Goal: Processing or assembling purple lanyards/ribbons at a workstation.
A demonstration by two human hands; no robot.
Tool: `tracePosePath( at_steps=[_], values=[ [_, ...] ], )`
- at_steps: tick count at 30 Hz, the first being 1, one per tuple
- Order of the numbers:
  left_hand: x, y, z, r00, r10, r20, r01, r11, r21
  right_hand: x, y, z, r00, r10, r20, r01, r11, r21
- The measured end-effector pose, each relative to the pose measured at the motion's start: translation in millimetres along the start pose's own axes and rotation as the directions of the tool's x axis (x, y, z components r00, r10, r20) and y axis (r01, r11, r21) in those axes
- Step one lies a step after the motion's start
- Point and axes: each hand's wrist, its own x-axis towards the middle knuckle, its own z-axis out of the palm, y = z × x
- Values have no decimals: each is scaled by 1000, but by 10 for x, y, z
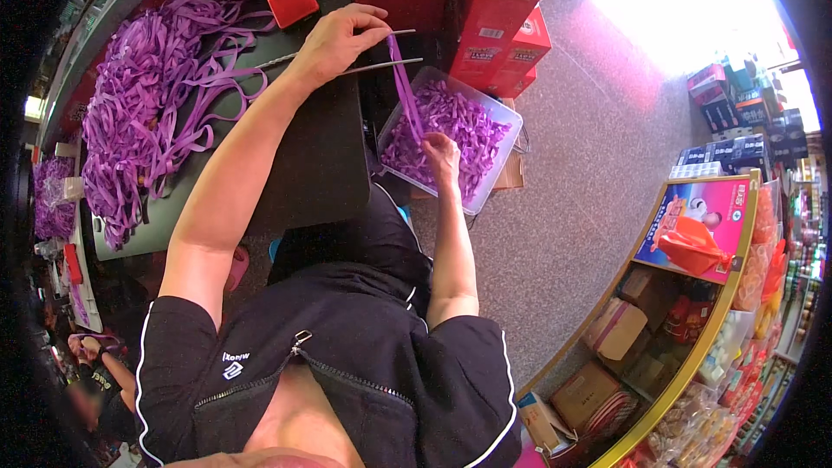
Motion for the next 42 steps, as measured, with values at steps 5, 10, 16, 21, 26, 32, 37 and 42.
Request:
tracePosePath(
  at_steps=[5, 10, 16, 21, 26, 32, 37, 42],
  values=[
    [-3, -6, 2, 1000, 2, 15, -2, 1000, -2, -48, -40, 113, 1000, 8, -30, -5, 996, 91],
    [3, 12, -8, 1000, 11, 13, -11, 1000, 22, -29, 28, 184, 990, 133, 43, -137, 852, 505],
    [-42, -45, -29, 1000, -7, 0, 7, 1000, 24, 81, -156, 278, 973, 221, 61, -213, 771, 600],
    [13, 27, 5, 1000, 15, 12, -15, 999, 28, 127, 202, 297, 981, 176, -82, -101, 821, 562],
    [8, -10, 14, 1000, 21, 10, -22, 1000, 17, 89, 213, 369, 969, 65, -240, -5, 970, 245],
    [-11, -43, 1, 1000, 14, 12, -14, 1000, 4, 8, 28, 438, 962, -127, -242, 126, 992, -19],
    [6, -47, 12, 1000, 23, 17, -23, 1000, 15, 15, -15, 444, 977, -100, -190, 117, 990, 81],
    [-2, -22, 1, 1000, 26, 16, -27, 999, 20, 126, -233, 385, 989, 146, 23, -121, 709, 695]
  ],
)
